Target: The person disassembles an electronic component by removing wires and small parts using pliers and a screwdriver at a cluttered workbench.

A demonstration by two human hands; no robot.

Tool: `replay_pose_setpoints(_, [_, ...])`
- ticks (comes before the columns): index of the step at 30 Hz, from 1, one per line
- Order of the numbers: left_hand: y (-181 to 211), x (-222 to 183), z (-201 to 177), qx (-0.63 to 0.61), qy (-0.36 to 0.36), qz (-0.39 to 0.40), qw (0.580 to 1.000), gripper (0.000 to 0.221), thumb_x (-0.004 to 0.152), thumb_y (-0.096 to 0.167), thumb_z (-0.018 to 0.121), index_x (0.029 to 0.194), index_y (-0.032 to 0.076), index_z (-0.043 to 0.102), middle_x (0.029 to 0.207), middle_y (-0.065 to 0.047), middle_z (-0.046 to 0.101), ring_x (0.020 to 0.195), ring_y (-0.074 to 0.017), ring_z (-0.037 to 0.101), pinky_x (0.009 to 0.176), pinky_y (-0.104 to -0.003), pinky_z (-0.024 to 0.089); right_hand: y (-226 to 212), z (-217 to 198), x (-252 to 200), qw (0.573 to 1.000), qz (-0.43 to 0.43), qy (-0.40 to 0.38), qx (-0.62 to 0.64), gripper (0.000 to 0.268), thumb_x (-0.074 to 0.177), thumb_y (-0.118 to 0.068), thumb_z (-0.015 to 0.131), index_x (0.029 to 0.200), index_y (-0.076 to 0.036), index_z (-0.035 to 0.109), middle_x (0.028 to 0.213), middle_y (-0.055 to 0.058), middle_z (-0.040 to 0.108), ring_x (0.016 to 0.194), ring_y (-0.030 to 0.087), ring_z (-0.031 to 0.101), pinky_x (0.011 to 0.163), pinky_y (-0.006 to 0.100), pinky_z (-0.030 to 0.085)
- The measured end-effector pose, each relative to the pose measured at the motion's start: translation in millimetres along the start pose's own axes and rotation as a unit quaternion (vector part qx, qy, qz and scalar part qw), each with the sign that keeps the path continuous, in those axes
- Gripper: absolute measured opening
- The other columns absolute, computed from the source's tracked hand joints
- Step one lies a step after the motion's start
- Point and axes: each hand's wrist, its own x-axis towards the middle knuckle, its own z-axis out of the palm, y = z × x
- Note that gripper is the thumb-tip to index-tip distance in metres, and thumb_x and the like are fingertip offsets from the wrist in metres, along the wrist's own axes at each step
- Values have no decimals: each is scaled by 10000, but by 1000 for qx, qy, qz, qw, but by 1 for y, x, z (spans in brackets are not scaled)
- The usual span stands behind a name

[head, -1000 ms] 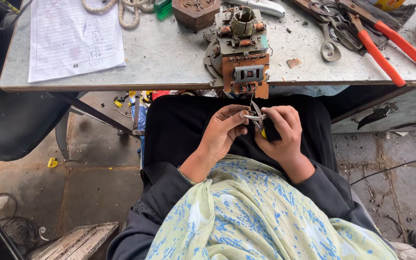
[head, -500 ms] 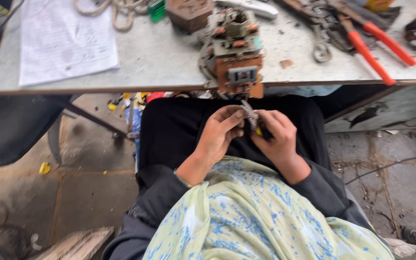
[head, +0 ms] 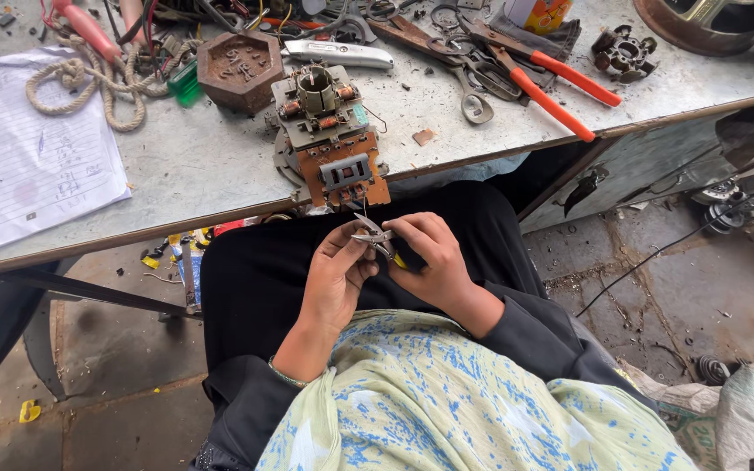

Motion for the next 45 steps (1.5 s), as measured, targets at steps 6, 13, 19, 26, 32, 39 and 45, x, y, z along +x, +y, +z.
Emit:
replay_pose_setpoints(6, [1,-3,5,12,-6,1,1000,131,1009,132,686,1114,57,708,920,-8,712,802,-71,648,670,-249,551,5,2,-8,997,44,-35,46,485,722,-16,788,1192,-13,664,994,104,678,840,239,696,720,324,563])
replay_pose_setpoints(13, [-1,-3,7,59,20,41,997,159,999,147,703,1124,49,710,913,-1,705,798,-69,639,673,-253,547,8,4,-10,993,79,-53,76,475,738,2,766,1201,-3,663,988,104,671,834,225,700,724,309,568])
replay_pose_setpoints(19, [-2,-9,20,142,23,100,985,268,956,142,712,1205,46,681,1024,-6,719,912,-80,666,781,-253,571,8,6,-12,994,67,-33,80,503,727,11,761,1219,1,658,1063,114,685,919,246,716,784,316,583])
replay_pose_setpoints(26, [-2,-15,27,193,-18,121,973,285,935,74,766,1208,22,703,1045,-15,706,986,-86,663,890,-263,575,7,7,-12,992,74,-34,97,492,766,-17,764,1240,7,637,1106,128,677,938,255,722,816,324,595])
replay_pose_setpoints(32, [-6,-14,24,180,-4,119,976,253,934,59,780,1178,19,726,983,-9,702,854,-78,624,763,-238,526,-3,1,-4,986,95,-75,116,554,765,-61,740,1305,-26,620,1179,133,659,1106,297,679,954,381,546])
replay_pose_setpoints(39, [-6,-13,23,198,-14,166,966,250,953,59,783,1185,11,702,1048,-14,696,938,-79,649,825,-241,536,-3,0,1,986,65,-96,121,612,761,-83,756,1344,-36,577,1271,170,614,1208,365,606,1046,430,477])
replay_pose_setpoints(45, [-3,-7,16,91,-24,82,992,363,953,176,726,1295,69,670,1181,-12,719,1027,-84,686,873,-272,581,7,3,-8,987,92,-93,94,614,753,-97,736,1342,-32,576,1293,165,614,1212,357,606,1034,425,484])
